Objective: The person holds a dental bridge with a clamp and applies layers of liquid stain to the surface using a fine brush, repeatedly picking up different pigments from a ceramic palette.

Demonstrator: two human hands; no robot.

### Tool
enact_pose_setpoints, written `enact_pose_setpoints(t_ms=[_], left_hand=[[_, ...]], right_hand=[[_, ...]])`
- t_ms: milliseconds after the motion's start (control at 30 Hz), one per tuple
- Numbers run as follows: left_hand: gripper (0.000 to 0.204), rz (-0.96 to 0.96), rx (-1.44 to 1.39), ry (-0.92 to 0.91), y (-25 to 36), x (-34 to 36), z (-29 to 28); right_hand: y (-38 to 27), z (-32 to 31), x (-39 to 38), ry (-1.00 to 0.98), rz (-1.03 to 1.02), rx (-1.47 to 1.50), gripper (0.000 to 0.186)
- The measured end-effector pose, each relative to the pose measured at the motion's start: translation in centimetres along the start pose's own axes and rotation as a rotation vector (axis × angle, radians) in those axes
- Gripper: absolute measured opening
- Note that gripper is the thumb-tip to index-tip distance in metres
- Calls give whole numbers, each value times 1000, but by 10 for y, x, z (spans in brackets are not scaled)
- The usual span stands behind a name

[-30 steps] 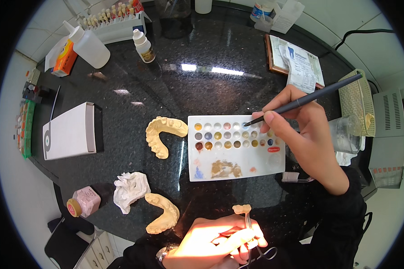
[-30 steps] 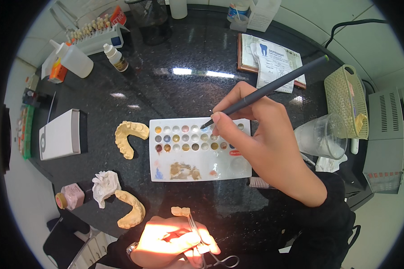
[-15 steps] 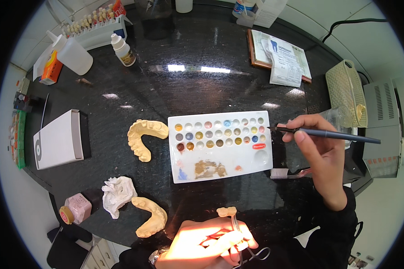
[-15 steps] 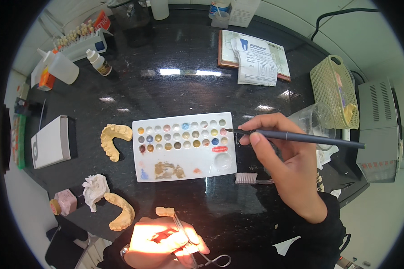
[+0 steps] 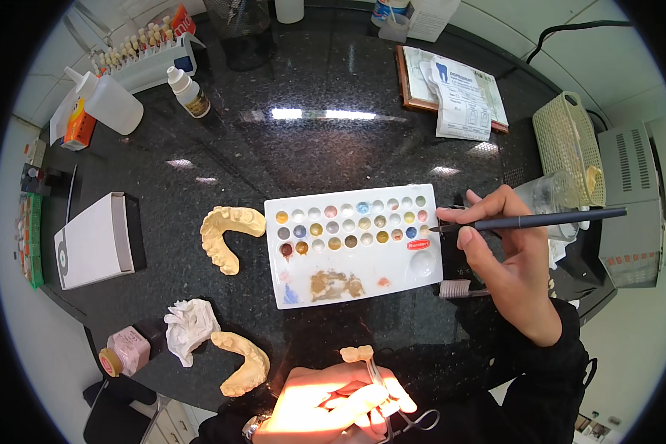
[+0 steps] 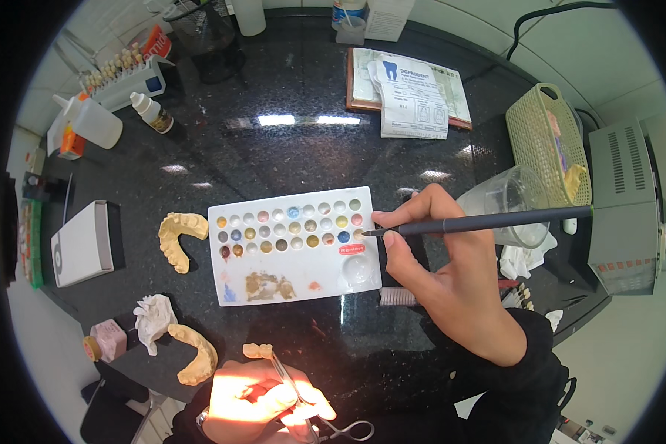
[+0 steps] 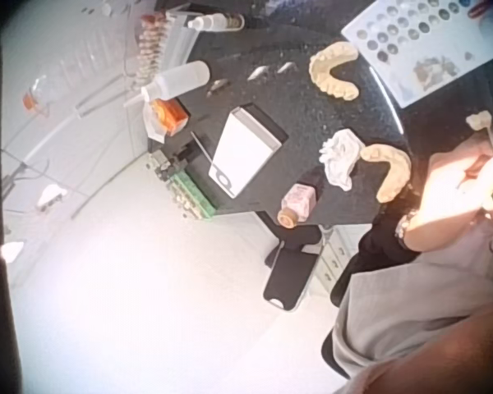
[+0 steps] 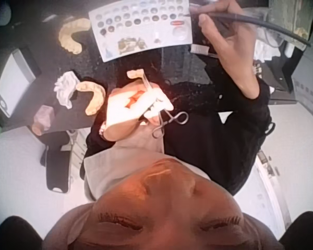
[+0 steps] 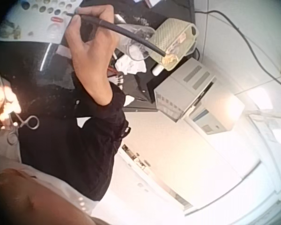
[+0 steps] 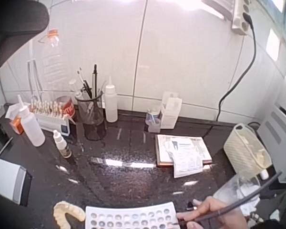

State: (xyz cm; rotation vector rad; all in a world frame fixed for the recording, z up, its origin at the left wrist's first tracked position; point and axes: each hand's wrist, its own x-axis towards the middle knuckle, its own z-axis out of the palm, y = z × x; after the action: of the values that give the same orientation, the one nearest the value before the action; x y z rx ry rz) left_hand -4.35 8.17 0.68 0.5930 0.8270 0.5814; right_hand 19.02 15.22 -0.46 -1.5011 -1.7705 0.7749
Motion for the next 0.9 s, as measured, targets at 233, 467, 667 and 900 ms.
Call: enact_pose_setpoints(t_ms=[233,467,667,900], left_hand=[[21,20,6,-7,-3,1,-2],[20,41,9,-11,-4,0,-2],[20,36,-4,-2,-4,0,-2],[20,28,-17,-14,-3,0,-2]], right_hand=[[-4,-1,2,-19,-11,-44,10],[-4,-1,2,-39,8,-31,11],[-4,-2,3,-43,1,-25,11],[-6,0,3,-67,-11,-44,11]])
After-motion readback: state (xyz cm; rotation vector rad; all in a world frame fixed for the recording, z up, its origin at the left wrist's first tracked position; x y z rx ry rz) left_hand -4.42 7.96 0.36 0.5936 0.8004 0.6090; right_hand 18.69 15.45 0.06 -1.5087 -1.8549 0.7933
